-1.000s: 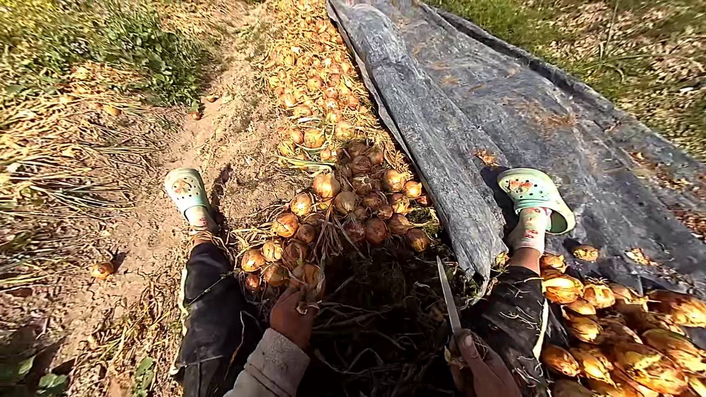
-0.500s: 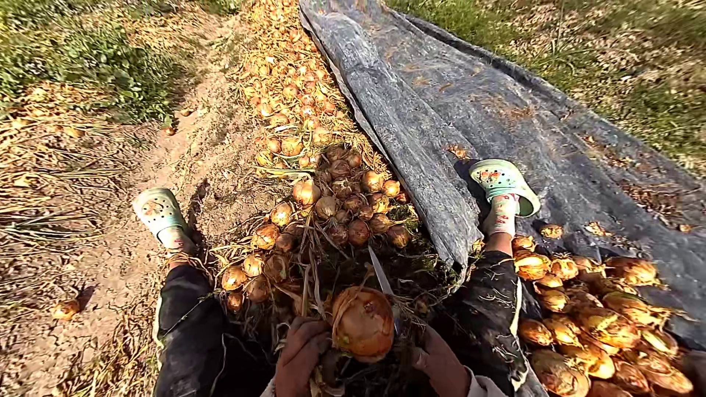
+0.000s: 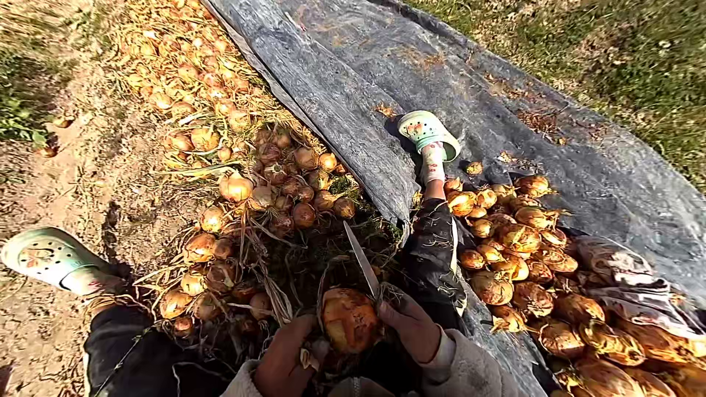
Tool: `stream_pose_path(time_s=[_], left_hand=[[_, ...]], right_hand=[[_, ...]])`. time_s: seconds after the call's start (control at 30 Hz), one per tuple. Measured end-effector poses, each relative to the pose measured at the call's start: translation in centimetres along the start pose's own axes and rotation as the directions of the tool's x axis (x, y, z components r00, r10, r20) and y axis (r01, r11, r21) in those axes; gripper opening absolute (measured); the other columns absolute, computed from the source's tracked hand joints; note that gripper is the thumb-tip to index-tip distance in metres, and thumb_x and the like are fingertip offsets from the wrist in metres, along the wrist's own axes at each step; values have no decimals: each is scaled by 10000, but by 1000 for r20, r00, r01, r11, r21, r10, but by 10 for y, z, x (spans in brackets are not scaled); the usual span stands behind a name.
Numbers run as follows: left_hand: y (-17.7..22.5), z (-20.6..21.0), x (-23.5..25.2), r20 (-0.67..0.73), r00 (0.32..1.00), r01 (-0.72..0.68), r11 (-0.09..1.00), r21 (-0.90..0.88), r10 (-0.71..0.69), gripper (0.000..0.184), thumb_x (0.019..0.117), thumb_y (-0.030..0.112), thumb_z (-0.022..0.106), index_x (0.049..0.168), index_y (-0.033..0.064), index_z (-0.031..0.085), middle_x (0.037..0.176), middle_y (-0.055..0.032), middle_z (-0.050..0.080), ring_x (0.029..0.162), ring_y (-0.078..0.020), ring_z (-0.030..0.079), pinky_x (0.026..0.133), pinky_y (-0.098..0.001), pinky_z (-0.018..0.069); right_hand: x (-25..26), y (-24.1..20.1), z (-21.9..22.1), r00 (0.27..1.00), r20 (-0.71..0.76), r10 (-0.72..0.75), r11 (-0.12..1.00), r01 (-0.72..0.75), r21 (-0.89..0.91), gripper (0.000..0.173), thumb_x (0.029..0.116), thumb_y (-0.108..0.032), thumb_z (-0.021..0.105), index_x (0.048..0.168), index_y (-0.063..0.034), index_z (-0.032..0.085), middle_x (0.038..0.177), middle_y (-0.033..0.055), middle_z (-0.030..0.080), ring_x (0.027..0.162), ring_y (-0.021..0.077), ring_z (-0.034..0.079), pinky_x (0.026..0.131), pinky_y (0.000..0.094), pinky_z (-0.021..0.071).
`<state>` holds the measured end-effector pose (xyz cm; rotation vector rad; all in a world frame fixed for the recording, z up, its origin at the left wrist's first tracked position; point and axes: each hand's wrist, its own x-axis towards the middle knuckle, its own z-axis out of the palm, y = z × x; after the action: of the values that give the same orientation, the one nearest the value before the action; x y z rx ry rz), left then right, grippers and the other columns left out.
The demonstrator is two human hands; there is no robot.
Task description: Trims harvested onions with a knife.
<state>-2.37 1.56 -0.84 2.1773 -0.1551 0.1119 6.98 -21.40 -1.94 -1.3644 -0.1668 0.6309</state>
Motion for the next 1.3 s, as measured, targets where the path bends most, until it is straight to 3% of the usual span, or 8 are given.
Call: stream_pose_path(time_s=[0.23,0.5,0.67,0.83,0.93,0.97,1.17,1.3], left_hand=[[7,16,-1,-81,997,15,965,262,6,218,725,201,778,772,5,694,666,-128,700,606,-271,719,551,-491,586],[10,23,21,-231,965,-37,936,350,124,144,788,176,726,800,34,703,699,-105,719,633,-240,733,566,-439,605],[6,1,53,-373,923,175,965,194,-93,227,902,187,662,783,-1,707,680,-109,693,635,-207,701,607,-410,580],[6,9,66,-287,953,48,894,445,92,177,933,127,628,976,10,753,895,-139,756,858,-314,753,790,-521,601],[17,41,55,1,1000,18,871,491,-22,454,782,-42,738,1230,31,721,1055,-184,742,1024,-427,705,982,-718,452],[18,52,48,74,995,24,871,491,-70,479,793,-47,744,1267,11,700,1094,-197,738,1065,-438,696,1019,-722,433],[18,62,32,294,941,3,873,488,-168,376,900,-35,647,1274,-81,649,1156,-243,703,1135,-418,675,1022,-574,504],[35,58,60,139,986,-141,900,413,91,223,909,-27,636,1114,-71,712,1017,-231,730,988,-399,728,878,-526,587]], right_hand=[[0,12,4,971,-45,235,965,-228,128,234,1025,-273,435,1022,-111,603,715,-70,645,544,18,578,509,206,505],[22,-11,1,980,-130,154,981,-136,136,314,1030,-337,378,912,-167,615,645,-82,651,456,7,559,417,186,482],[12,-7,-2,984,-27,177,976,-172,134,492,1063,-375,279,643,-256,507,473,-134,471,350,-18,423,335,170,368],[15,37,0,904,11,428,892,-424,160,555,1091,-474,165,871,-117,529,572,-54,524,435,55,492,425,212,446],[26,61,7,929,73,362,858,-362,364,592,900,-705,555,1011,-125,592,690,-46,647,549,58,604,507,238,525],[32,64,10,941,52,333,835,-320,447,577,869,-664,659,1045,-116,619,734,-33,687,603,64,648,557,252,563],[37,70,26,906,-79,416,795,-320,515,372,1090,-319,342,1012,-54,592,685,13,676,571,77,654,533,234,560],[33,33,26,916,-396,54,949,76,307,190,1027,-211,453,1094,-67,557,748,-100,696,679,-16,679,656,173,586]])
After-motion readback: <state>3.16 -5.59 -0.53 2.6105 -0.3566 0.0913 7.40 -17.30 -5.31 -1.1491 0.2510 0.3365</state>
